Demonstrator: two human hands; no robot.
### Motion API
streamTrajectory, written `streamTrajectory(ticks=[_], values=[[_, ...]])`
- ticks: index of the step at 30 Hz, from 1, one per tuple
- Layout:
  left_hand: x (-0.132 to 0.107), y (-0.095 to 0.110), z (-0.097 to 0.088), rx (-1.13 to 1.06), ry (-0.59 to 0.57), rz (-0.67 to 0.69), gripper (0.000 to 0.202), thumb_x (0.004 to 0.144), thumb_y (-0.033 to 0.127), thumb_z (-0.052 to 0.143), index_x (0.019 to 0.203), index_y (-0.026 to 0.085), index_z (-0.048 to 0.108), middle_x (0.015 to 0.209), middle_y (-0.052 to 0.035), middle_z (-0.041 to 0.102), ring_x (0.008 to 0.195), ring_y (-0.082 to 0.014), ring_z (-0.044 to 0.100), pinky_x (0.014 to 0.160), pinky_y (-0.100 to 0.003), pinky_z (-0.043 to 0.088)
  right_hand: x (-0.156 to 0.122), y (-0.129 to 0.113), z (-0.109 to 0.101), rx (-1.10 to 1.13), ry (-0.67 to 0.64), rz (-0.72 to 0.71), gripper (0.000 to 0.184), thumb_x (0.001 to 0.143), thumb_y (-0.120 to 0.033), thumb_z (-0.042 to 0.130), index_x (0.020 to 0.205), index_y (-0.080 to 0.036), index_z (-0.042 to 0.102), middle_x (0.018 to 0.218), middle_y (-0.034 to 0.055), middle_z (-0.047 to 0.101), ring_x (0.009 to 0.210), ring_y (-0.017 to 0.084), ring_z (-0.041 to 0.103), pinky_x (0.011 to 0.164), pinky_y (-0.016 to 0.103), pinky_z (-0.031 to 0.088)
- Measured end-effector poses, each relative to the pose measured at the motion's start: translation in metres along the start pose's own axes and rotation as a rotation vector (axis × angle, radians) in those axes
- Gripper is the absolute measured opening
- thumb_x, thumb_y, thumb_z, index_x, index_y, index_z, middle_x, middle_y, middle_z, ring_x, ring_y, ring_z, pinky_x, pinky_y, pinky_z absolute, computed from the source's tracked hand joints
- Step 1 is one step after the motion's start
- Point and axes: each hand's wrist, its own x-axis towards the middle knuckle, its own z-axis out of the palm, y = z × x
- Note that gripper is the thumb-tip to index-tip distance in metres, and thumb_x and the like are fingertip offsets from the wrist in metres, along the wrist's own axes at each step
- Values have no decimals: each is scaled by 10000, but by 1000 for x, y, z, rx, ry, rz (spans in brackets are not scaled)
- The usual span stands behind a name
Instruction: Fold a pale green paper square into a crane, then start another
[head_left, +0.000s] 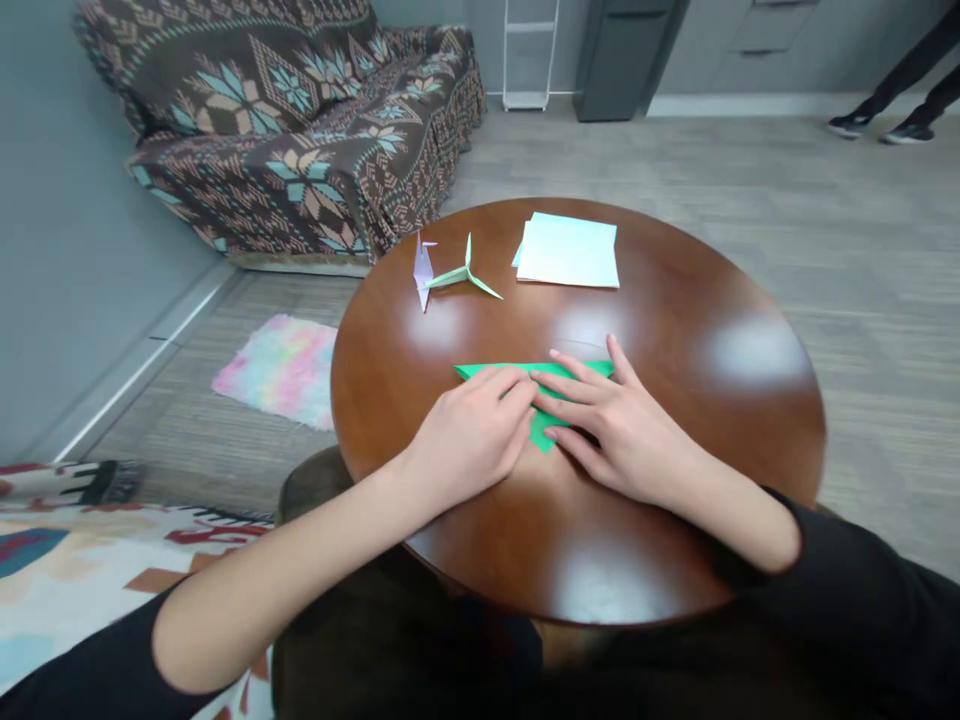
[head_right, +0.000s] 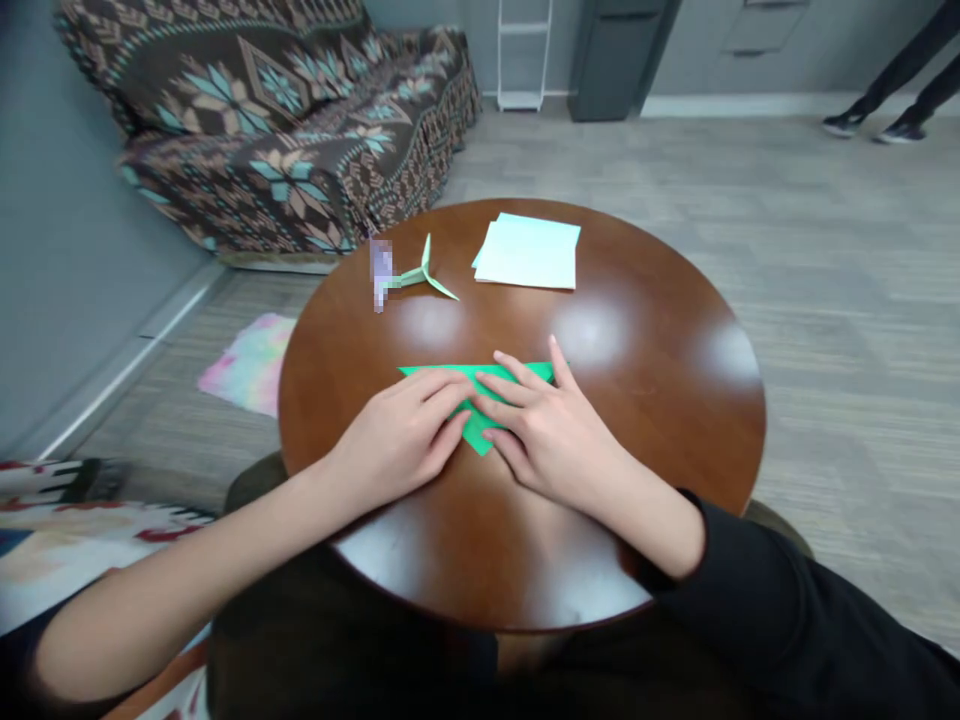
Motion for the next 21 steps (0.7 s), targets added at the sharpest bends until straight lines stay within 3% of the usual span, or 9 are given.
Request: streamTrajectory(ticks=[4,12,21], values=[[10,3,8,-11,-60,-25,303,960,228,525,1212,90,620,1232,-160,655,1160,-306,580,1029,-472,504,0,-1,-2,7,-12,40,357,1019,-263,499,1337,-248,662,1485,79,603,1470,369,430,1210,752,80],[-1,5,12,-66,-66,-44,508,935,240,518,1413,70,501,1474,-188,520,1400,-340,418,1182,-507,364,-3,0,4,62,-18,101,471,997,-393,535,1433,-222,582,1575,144,490,1469,365,435,1214,729,122],[0,6,10,-96,-88,-97,626,885,267,566,1467,63,460,1524,-182,485,1431,-339,393,1208,-498,330,-5,-3,3,112,-6,162,650,959,-460,581,1518,-171,420,1578,166,479,1496,347,396,1247,685,86]])
